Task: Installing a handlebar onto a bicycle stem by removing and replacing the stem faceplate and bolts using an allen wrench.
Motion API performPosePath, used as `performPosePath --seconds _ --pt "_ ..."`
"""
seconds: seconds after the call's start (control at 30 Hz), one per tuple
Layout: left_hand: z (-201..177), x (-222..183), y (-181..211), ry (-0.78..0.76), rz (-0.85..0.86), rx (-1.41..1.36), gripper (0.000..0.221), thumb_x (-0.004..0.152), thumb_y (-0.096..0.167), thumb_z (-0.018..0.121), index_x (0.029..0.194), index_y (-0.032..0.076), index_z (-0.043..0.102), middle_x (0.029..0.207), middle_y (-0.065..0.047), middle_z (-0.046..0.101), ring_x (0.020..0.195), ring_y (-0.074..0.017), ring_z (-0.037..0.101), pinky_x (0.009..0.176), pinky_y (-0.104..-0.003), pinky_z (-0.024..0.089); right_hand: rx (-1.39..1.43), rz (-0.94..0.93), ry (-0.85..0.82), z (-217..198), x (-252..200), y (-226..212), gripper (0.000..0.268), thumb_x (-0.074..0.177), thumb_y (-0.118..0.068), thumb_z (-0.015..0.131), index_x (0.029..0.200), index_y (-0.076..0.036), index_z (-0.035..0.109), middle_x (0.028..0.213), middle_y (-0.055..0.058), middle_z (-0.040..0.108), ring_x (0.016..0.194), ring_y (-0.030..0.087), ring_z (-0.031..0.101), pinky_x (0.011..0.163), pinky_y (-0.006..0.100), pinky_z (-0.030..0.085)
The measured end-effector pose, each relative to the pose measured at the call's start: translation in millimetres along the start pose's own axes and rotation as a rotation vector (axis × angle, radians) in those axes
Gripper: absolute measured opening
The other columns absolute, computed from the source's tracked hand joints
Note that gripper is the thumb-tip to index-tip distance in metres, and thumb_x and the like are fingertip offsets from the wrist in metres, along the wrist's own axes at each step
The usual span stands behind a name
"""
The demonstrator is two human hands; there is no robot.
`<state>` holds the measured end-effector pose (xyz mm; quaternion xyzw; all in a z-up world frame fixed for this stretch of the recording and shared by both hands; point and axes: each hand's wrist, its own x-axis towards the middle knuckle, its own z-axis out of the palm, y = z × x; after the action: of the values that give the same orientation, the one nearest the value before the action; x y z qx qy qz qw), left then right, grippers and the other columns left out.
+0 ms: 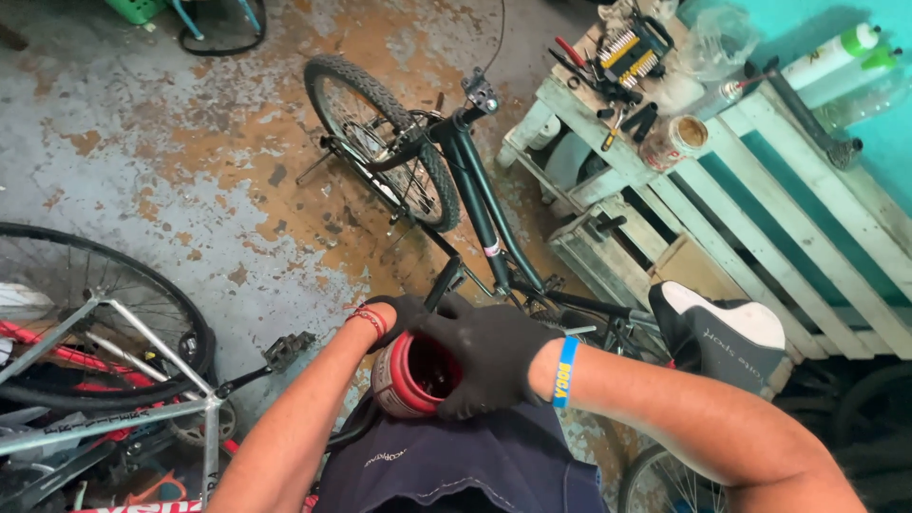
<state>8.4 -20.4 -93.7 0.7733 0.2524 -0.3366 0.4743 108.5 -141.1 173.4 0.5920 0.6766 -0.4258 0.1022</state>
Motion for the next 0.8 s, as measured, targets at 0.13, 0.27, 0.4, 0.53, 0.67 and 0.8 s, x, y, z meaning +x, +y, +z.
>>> performPosePath --seconds 0.13,0.27,0.4,0.53,0.67,0.8 --pt "-1 -30 12 -0.029 -0.064 -0.014 0.035 0.089 0.05 0.06 0.076 0.017 0.059 0.082 -0.003 0.069 0.07 -0.0188 0.063 0.068 -0.036 0.051 -0.034 -0.155 0.184 21 -8 28 0.101 0.06 -0.054 0.079 0.149 -0.018 0.046 0.134 0.012 0.052 0.075 0.042 0.069 0.057 0.054 0.056" --pt "-12 -78 29 -0.06 -0.089 -0.065 0.036 0.092 0.042 0.058 0.071 0.013 0.06 0.069 -0.003 0.067 0.058 -0.0154 0.06 0.058 -0.031 0.049 -0.021 -0.139 0.245 7 -34 40 0.097 0.065 -0.057 0.081 0.147 -0.015 0.05 0.141 0.016 0.054 0.081 0.04 0.073 0.061 0.048 0.063" --pt "-39 -160 58 -0.098 -0.208 -0.06 0.026 0.076 0.04 0.06 0.07 0.017 0.067 0.068 0.003 0.065 0.06 -0.0128 0.053 0.058 -0.029 0.044 0.033 0.09 0.255 -17 -72 65 0.105 0.064 -0.069 0.081 0.152 -0.025 0.044 0.144 0.01 0.052 0.105 0.039 0.068 0.076 0.049 0.062" --pt "-30 -209 25 -0.181 -0.224 -0.135 0.019 0.088 0.037 0.062 0.09 0.026 0.077 0.071 0.006 0.072 0.065 -0.0055 0.064 0.07 -0.024 0.05 0.158 0.219 0.374 -47 -107 103 0.104 0.061 -0.054 0.095 0.15 -0.025 0.05 0.14 0.0 0.06 0.114 0.026 0.072 0.089 0.043 0.061" --pt "-8 -235 -7 -0.053 0.033 -0.162 0.018 0.075 0.034 0.074 0.087 0.03 0.088 0.089 0.015 0.086 0.081 0.0002 0.077 0.079 -0.019 0.06 0.011 0.409 0.58 -79 -125 126 0.109 0.057 -0.047 0.095 0.153 -0.024 0.049 0.136 0.008 0.061 0.109 0.034 0.068 0.086 0.047 0.06" --pt "-13 -246 10 -0.005 0.104 -0.196 0.012 0.071 0.036 0.086 0.082 0.034 0.089 0.087 0.013 0.079 0.085 -0.0006 0.077 0.083 -0.019 0.059 -0.034 0.632 0.605 -100 -124 158 0.105 0.062 -0.056 0.087 0.153 -0.02 0.048 0.142 0.015 0.055 0.118 0.042 0.061 0.087 0.053 0.059"
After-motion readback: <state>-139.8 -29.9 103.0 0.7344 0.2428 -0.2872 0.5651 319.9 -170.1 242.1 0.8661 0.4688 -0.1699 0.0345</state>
